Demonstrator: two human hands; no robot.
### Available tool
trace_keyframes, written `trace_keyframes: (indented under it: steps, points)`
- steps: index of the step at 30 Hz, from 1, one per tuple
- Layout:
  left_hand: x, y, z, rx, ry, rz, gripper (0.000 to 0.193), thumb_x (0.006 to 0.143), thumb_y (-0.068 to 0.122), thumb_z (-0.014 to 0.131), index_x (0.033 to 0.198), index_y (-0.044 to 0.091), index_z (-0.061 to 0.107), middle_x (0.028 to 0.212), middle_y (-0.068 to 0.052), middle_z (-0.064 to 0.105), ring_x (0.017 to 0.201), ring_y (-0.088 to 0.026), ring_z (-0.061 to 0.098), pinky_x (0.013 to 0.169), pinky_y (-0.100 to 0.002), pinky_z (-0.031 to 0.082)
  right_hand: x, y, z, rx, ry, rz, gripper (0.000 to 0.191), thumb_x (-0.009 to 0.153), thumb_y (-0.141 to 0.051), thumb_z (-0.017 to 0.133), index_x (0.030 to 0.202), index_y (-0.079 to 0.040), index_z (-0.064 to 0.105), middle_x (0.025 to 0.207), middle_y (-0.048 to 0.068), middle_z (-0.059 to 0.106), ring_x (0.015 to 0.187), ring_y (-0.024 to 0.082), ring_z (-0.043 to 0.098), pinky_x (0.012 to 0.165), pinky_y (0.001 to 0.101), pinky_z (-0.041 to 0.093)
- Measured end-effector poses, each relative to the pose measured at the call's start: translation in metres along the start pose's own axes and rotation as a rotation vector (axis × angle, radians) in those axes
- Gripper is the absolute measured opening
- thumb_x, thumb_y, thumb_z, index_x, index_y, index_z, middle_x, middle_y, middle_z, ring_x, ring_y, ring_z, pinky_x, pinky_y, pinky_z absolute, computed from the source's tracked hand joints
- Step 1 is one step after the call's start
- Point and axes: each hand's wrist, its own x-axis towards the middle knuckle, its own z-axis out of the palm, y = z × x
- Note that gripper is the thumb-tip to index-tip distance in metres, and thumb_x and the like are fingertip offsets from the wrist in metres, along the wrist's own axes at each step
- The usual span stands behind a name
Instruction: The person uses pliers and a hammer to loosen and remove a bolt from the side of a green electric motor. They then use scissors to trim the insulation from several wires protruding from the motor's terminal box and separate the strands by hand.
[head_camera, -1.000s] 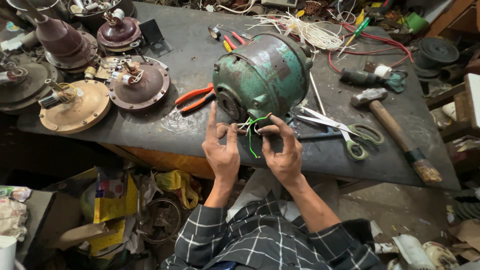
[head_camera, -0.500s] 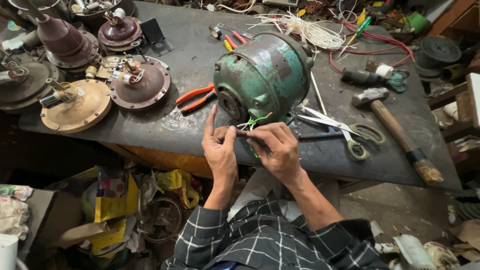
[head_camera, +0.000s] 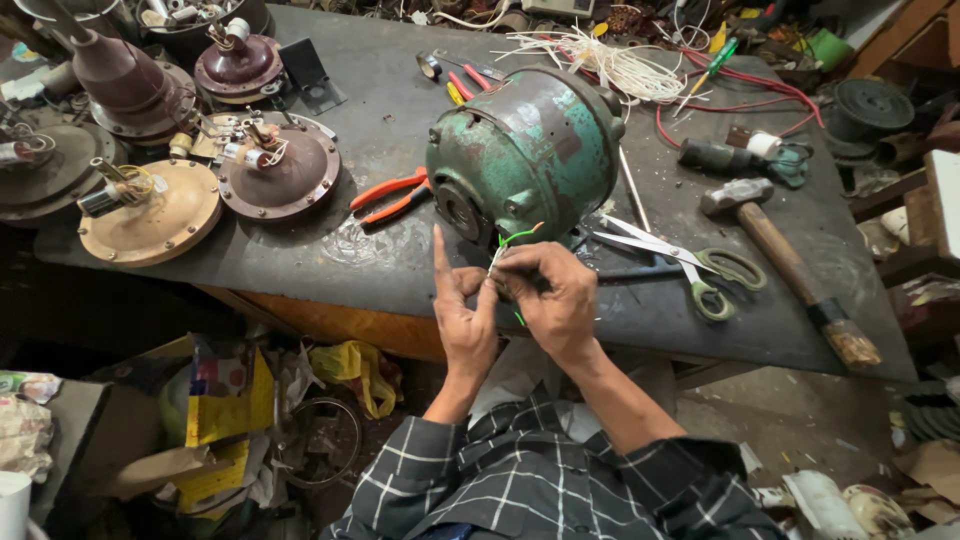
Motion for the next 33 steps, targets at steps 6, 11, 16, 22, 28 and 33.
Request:
trace_keyframes:
  steps: [6, 11, 16, 22, 28, 33]
  points:
    - [0.008, 0.005, -0.007, 0.241, 0.013, 0.177, 0.087, 0.093, 0.002, 0.067, 0.166, 0.003, 0.020, 0.088, -0.006, 0.068, 0.084, -0.018, 0.062, 0.089, -0.033, 0.052, -0.005, -0.005, 0.006, -0.043, 0.012, -0.042, 0.017, 0.083, -0.001, 0.082, 0.099, -0.006, 0.077, 0.098, 0.005, 0.077, 0.088, 0.020, 0.072, 0.080, 0.0298, 0.057]
    - [0.023, 0.005, -0.016, 0.453, 0.067, 0.419, 0.088, 0.085, -0.001, 0.069, 0.163, 0.005, 0.029, 0.107, -0.008, 0.070, 0.105, -0.025, 0.059, 0.104, -0.038, 0.046, -0.007, -0.005, 0.010, -0.133, -0.054, -0.147, 0.023, 0.079, 0.000, 0.081, 0.100, -0.009, 0.078, 0.105, 0.002, 0.079, 0.089, 0.020, 0.068, 0.083, 0.0309, 0.056]
    - [0.031, 0.012, -0.018, 0.557, -0.003, 0.582, 0.077, 0.088, 0.000, 0.073, 0.157, 0.005, 0.039, 0.114, -0.004, 0.071, 0.113, -0.026, 0.058, 0.107, -0.042, 0.040, -0.012, -0.002, 0.007, -0.103, -0.007, -0.174, 0.018, 0.084, 0.001, 0.078, 0.098, -0.007, 0.071, 0.103, 0.007, 0.076, 0.096, 0.024, 0.069, 0.086, 0.0346, 0.056]
    - [0.041, 0.020, -0.019, 0.616, -0.165, 0.716, 0.070, 0.085, 0.004, 0.077, 0.149, 0.006, 0.049, 0.109, -0.004, 0.069, 0.110, -0.027, 0.058, 0.107, -0.045, 0.042, -0.020, 0.011, 0.002, -0.020, 0.043, -0.069, 0.016, 0.091, 0.001, 0.072, 0.103, -0.004, 0.063, 0.101, 0.012, 0.071, 0.095, 0.024, 0.071, 0.086, 0.0345, 0.056]
    - [0.041, 0.020, -0.016, 0.408, -0.084, 0.522, 0.079, 0.087, -0.002, 0.076, 0.157, 0.006, 0.041, 0.101, -0.001, 0.071, 0.107, -0.021, 0.058, 0.105, -0.039, 0.046, -0.022, 0.020, 0.001, -0.033, 0.072, -0.043, 0.015, 0.094, 0.000, 0.069, 0.106, -0.004, 0.061, 0.103, 0.013, 0.070, 0.096, 0.024, 0.070, 0.089, 0.0343, 0.055]
    - [0.030, 0.005, -0.010, -0.327, 0.084, -0.116, 0.089, 0.086, -0.009, 0.070, 0.162, 0.005, 0.027, 0.090, -0.003, 0.069, 0.088, -0.013, 0.066, 0.092, -0.027, 0.052, -0.013, 0.021, -0.006, -0.128, 0.097, -0.025, 0.014, 0.092, 0.000, 0.069, 0.104, -0.004, 0.063, 0.103, 0.011, 0.070, 0.096, 0.027, 0.069, 0.088, 0.0362, 0.054]
